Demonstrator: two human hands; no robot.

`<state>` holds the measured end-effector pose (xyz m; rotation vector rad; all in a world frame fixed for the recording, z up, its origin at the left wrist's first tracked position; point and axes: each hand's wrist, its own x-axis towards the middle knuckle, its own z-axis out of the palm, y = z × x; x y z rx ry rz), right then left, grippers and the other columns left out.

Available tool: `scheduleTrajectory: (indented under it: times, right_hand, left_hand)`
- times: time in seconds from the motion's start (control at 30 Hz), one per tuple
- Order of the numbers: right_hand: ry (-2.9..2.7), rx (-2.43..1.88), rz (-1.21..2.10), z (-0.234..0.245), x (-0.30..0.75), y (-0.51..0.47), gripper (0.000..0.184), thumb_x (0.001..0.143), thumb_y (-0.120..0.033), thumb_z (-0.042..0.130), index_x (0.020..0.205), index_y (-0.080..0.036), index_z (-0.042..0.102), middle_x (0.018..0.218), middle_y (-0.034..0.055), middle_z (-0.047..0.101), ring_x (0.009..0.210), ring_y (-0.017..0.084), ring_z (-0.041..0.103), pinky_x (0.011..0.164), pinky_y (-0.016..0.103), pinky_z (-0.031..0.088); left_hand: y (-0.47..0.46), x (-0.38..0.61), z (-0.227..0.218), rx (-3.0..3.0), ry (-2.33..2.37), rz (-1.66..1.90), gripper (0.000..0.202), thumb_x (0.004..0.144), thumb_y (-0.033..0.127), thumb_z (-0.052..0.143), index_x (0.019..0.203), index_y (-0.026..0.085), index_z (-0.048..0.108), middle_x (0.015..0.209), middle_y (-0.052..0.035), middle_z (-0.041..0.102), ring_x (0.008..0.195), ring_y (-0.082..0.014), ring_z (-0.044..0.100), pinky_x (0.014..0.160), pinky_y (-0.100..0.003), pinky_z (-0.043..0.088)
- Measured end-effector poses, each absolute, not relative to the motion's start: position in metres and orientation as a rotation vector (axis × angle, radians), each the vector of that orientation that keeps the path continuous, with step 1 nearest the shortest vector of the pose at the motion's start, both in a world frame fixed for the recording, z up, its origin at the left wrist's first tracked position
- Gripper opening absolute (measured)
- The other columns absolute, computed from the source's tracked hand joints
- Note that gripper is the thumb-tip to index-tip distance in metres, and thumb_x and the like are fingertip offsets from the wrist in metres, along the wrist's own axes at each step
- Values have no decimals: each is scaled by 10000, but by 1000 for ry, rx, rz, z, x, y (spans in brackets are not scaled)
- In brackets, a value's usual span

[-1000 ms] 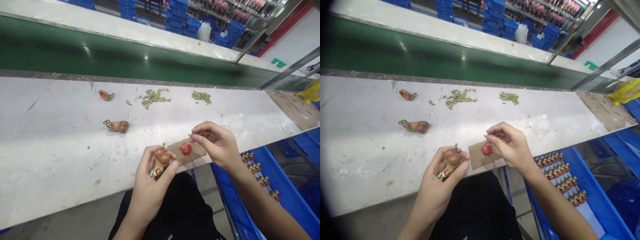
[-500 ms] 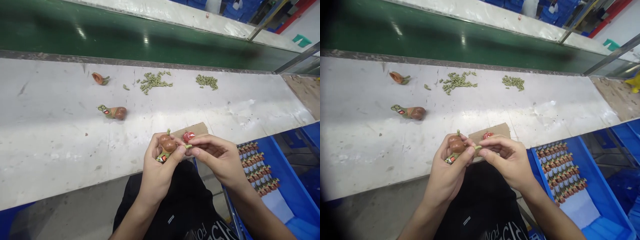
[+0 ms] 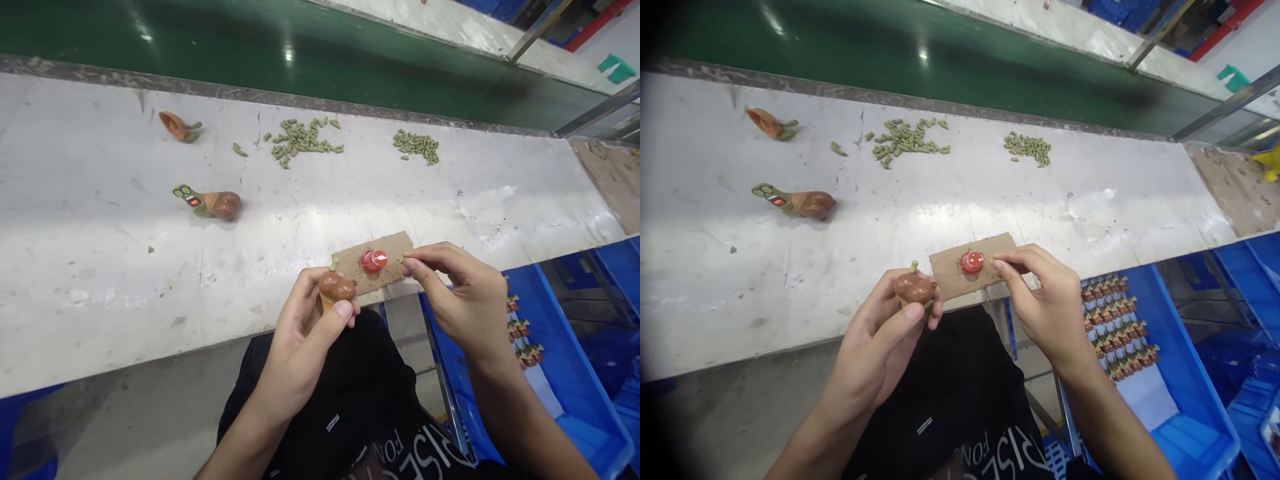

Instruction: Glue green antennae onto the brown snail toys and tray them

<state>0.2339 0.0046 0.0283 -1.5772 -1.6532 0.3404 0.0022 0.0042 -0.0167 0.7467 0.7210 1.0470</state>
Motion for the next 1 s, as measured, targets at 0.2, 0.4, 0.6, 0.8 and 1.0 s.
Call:
scheduleTrajectory:
  times: [0.2,0.4,0.6,0.8,1.0]
  right_hand:
    - [-1867,-1501,233,24,233,7,154,1117,-117,767,1107,-248,846,1046,47,894,954,233,846,853,383,703]
    - [-1872,-1496,247,20,231,9,174,1111,-93,766,1107,-254,830,1050,41,890,960,225,845,881,376,708]
    - [-1889,-1490,222,19,230,9,189,1112,-83,756,1120,-257,830,1041,46,887,944,232,841,860,383,712]
    - [-1904,-1462,185,18,230,10,187,1096,-41,765,1109,-211,842,1038,61,890,949,208,844,858,341,704]
    - [-1560,-1536,519,27,219,0,147,1069,-128,863,1054,-269,898,1015,-8,914,926,176,882,854,280,731]
  left_hand:
    - [-3,2,-19,731,704,1046,165,1145,328,828,1249,328,700,1163,-17,803,958,-183,778,742,-273,682]
    - [-6,5,-15,760,792,1024,164,1127,343,863,1178,298,713,1063,-6,829,862,-131,741,748,-211,653]
    - [-3,5,-13,789,878,1008,166,1105,373,885,1162,276,761,1063,-15,847,813,-119,720,739,-191,640]
    - [1,2,-14,860,891,984,146,1112,393,865,1099,263,798,1050,-15,802,852,-129,718,781,-186,642]
    - [7,3,-9,916,897,983,86,1079,312,879,1066,258,813,978,8,787,862,-118,729,826,-164,624]
